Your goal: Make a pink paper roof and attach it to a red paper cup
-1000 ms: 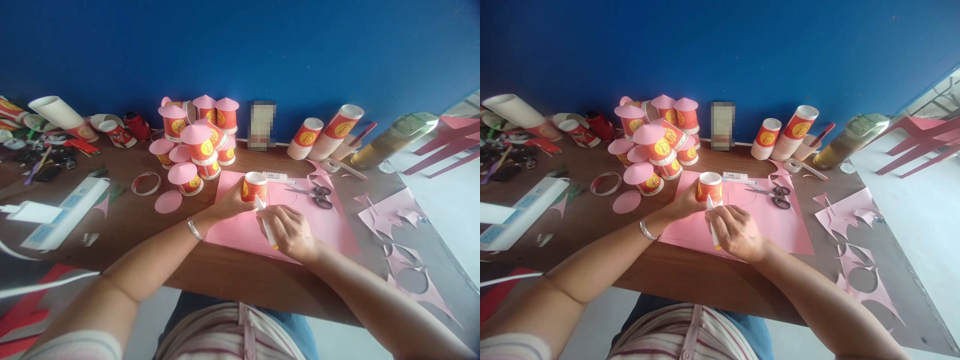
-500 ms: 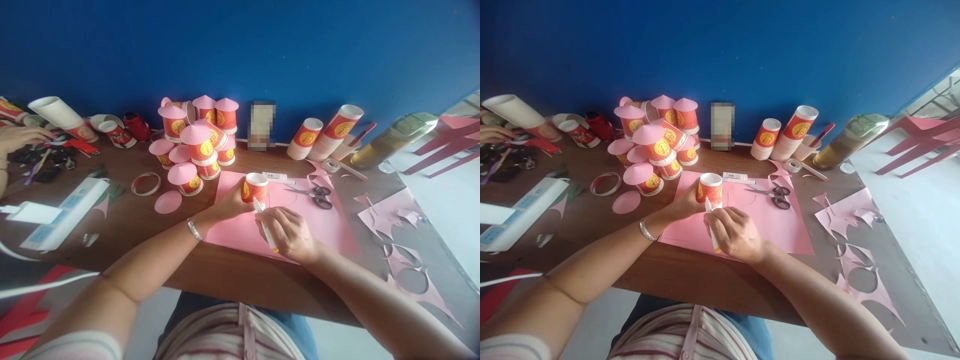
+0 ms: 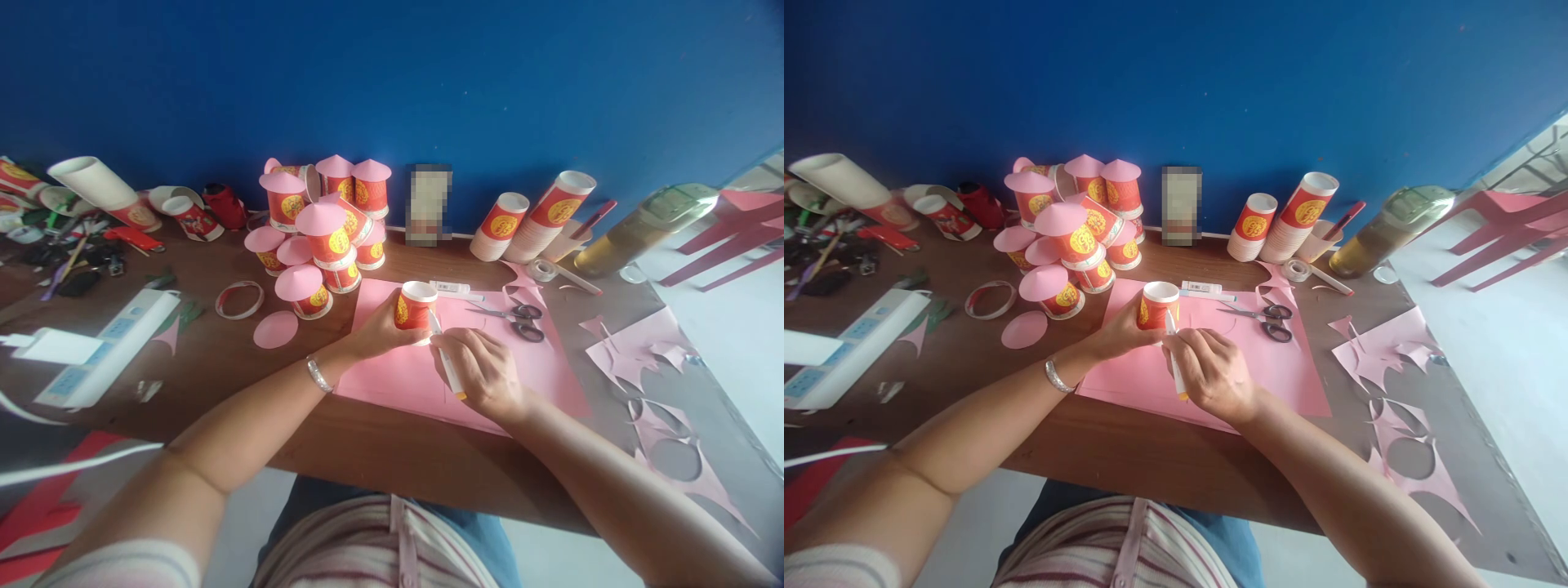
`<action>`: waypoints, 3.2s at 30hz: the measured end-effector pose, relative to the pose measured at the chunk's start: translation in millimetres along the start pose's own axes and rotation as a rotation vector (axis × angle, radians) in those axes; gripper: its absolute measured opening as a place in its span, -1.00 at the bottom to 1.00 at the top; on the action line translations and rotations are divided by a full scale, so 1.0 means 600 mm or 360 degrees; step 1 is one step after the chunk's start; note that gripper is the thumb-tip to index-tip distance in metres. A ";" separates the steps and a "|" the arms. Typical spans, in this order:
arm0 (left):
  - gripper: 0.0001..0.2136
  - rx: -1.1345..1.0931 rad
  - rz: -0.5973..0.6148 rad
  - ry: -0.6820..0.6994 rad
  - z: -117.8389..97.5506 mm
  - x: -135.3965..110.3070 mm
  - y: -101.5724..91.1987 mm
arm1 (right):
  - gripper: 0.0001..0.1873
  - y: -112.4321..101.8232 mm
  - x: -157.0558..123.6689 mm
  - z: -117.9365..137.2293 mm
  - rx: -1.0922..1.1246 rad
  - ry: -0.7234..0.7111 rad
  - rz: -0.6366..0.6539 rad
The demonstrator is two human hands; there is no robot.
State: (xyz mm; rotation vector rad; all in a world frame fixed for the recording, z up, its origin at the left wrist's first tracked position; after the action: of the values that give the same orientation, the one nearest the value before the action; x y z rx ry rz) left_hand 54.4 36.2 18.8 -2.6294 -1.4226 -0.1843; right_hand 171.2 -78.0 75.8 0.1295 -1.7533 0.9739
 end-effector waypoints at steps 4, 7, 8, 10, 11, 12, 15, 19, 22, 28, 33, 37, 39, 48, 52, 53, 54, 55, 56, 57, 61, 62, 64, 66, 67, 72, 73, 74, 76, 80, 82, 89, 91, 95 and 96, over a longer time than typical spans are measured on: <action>-0.60 -0.0004 -0.0027 0.0012 0.006 0.000 -0.002 | -0.79 0.003 -0.002 0.004 -0.0005 -0.0024 -0.0008; -0.58 -0.0027 -0.0059 -0.0015 0.012 -0.001 -0.004 | -0.80 0.005 -0.003 0.009 -0.0010 -0.0044 -0.0004; -0.57 -0.0023 -0.0072 -0.0039 0.014 -0.001 -0.004 | -0.80 0.006 -0.002 0.010 -0.0005 -0.0048 -0.0003; -0.57 0.0006 -0.0100 -0.0081 0.019 -0.002 -0.007 | -0.80 0.005 0.000 0.013 0.0020 -0.0047 -0.0007; -0.56 0.0023 -0.0114 -0.0084 0.021 -0.002 -0.008 | -0.79 0.005 0.001 0.014 0.0034 -0.0045 -0.0007; -0.55 0.0042 -0.0124 -0.0074 0.022 -0.002 -0.009 | -0.80 0.005 0.002 0.014 0.0049 -0.0043 -0.0007; -0.53 0.0100 -0.0152 -0.0020 0.023 -0.002 -0.011 | -0.80 0.005 0.003 0.017 0.0083 -0.0044 0.0002; -0.53 0.0115 -0.0152 -0.0023 0.027 -0.003 -0.011 | -0.78 0.006 0.000 0.018 0.0111 -0.0033 0.0023; -0.50 0.0127 -0.0176 -0.0002 0.027 -0.003 -0.012 | -0.78 0.008 0.000 0.019 0.0119 -0.0024 0.0054; -0.45 0.0165 -0.0229 0.0011 0.030 -0.002 -0.013 | -0.83 0.007 0.001 0.023 0.0126 -0.0048 0.0046; -0.41 0.0223 -0.0258 0.0011 0.028 -0.003 -0.015 | -0.83 0.012 0.000 0.024 0.0136 -0.0035 0.0089; -0.44 0.0238 -0.0231 0.0006 0.025 -0.003 -0.014 | -0.84 0.011 0.001 0.025 0.0129 -0.0054 0.0067; -0.44 0.0192 -0.0201 0.0009 0.023 -0.003 -0.013 | -0.84 0.008 0.002 0.023 0.0134 -0.0055 0.0045; -0.64 0.0070 -0.0036 0.0056 0.002 -0.001 0.000 | -0.79 0.001 -0.002 0.007 -0.0008 -0.0048 -0.0029; -0.69 0.0037 -0.0022 0.0073 -0.004 0.000 0.003 | -0.80 0.002 0.000 0.005 -0.0035 -0.0027 -0.0033; -0.69 0.0039 -0.0013 0.0081 -0.004 0.000 0.003 | -0.80 0.002 0.000 0.006 -0.0038 -0.0032 -0.0034; -0.69 0.0044 -0.0007 0.0091 -0.004 0.000 0.003 | -0.80 0.003 0.000 0.007 -0.0037 -0.0038 -0.0032; -0.69 0.0053 -0.0008 0.0100 -0.003 0.000 0.002 | -0.80 0.003 -0.001 0.008 -0.0033 -0.0045 -0.0026; -0.68 0.0064 -0.0016 0.0106 -0.002 0.000 0.001 | -0.80 0.004 -0.002 0.008 -0.0028 -0.0050 -0.0019; -0.67 0.0071 -0.0029 0.0106 0.001 0.000 0.000 | -0.80 0.005 -0.003 0.009 -0.0022 -0.0052 -0.0008; -0.56 0.0086 -0.0094 0.0041 0.015 -0.002 -0.006 | -0.81 0.007 -0.004 0.012 -0.0006 -0.0052 0.0012; -0.53 0.0097 -0.0111 0.0017 0.018 -0.002 -0.007 | -0.81 0.007 -0.003 0.013 -0.0002 -0.0055 0.0008; -0.49 0.0104 -0.0127 -0.0025 0.024 -0.003 -0.008 | -0.82 0.006 0.000 0.015 0.0011 -0.0058 -0.0006; -0.45 0.0092 -0.0125 -0.0035 0.026 -0.004 -0.008 | -0.82 0.005 0.002 0.016 0.0032 -0.0059 -0.0015; -0.44 0.0093 -0.0124 -0.0025 0.026 -0.004 -0.008 | -0.82 0.005 0.003 0.017 0.0044 -0.0058 -0.0007; -0.43 0.0164 -0.0161 0.0063 0.023 -0.003 -0.009 | -0.84 0.008 0.004 0.021 0.0072 -0.0055 0.0048; -0.44 0.0165 -0.0163 0.0066 0.023 -0.003 -0.009 | -0.84 0.008 0.005 0.021 0.0074 -0.0058 0.0042; -0.45 0.0164 -0.0164 0.0068 0.023 -0.003 -0.009 | -0.85 0.008 0.005 0.022 0.0077 -0.0061 0.0035; -0.46 0.0169 -0.0176 0.0079 0.021 -0.002 -0.008 | -0.85 0.008 0.006 0.022 0.0086 -0.0068 0.0023; -0.48 0.0178 -0.0189 0.0087 0.015 -0.002 -0.007 | -0.86 0.008 0.006 0.023 0.0101 -0.0075 0.0019; -0.47 0.0174 -0.0175 0.0076 0.015 -0.002 -0.006 | -0.86 0.007 0.005 0.021 0.0111 -0.0075 0.0018; -0.40 0.0121 -0.0114 -0.0039 0.024 -0.006 -0.006 | -0.81 0.002 0.001 0.014 0.0028 -0.0069 -0.0005; -0.40 0.0128 -0.0121 -0.0036 0.024 -0.006 -0.007 | -0.80 0.003 0.000 0.013 0.0017 -0.0057 0.0003; -0.42 0.0161 -0.0128 -0.0006 0.024 -0.005 -0.008 | -0.80 0.005 0.000 0.014 0.0014 -0.0053 0.0010; -0.42 0.0169 -0.0134 0.0004 0.024 -0.005 -0.008 | -0.80 0.006 0.001 0.015 0.0016 -0.0052 0.0012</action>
State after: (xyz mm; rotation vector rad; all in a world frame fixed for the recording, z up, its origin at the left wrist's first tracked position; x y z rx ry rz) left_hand 49.3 39.0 4.8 -2.4864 -1.4996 -0.1181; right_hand 162.4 -81.4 73.7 0.1464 -1.7800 0.9911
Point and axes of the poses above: each hand's wrist, its own x-axis towards the middle knuckle, its own y-axis out of the palm, z = x × y, the point moved 6 cm from there along x, towards the middle knuckle, and after that the axes turned 9 degrees about -z, right-handed, at the moved point
